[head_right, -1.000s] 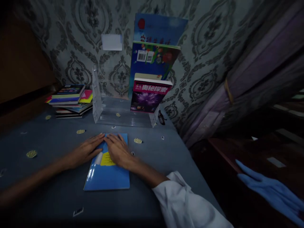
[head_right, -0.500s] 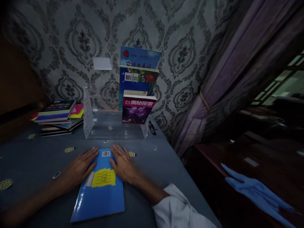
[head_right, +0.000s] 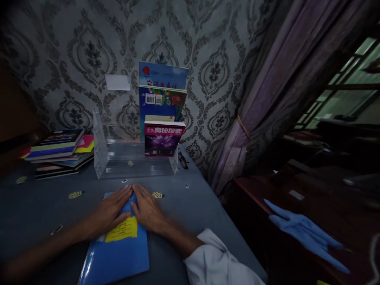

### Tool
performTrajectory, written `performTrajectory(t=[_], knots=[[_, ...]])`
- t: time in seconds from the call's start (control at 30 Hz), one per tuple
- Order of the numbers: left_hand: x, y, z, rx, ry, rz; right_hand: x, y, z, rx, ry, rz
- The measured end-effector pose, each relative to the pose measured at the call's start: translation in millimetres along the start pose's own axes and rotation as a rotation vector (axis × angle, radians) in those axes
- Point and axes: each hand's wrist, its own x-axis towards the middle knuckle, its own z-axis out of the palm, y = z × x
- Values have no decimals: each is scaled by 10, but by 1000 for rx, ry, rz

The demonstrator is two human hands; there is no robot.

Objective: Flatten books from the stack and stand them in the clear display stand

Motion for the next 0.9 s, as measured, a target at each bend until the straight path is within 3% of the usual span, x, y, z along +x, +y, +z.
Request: performTrajectory(t=[0.53,0.9], knots=[[108,50,-223,-125,-189,-35,-170,359,-20,150,43,-112],[279,-21,-278,-174,-270,76,-99,473,-13,304,155,-135]])
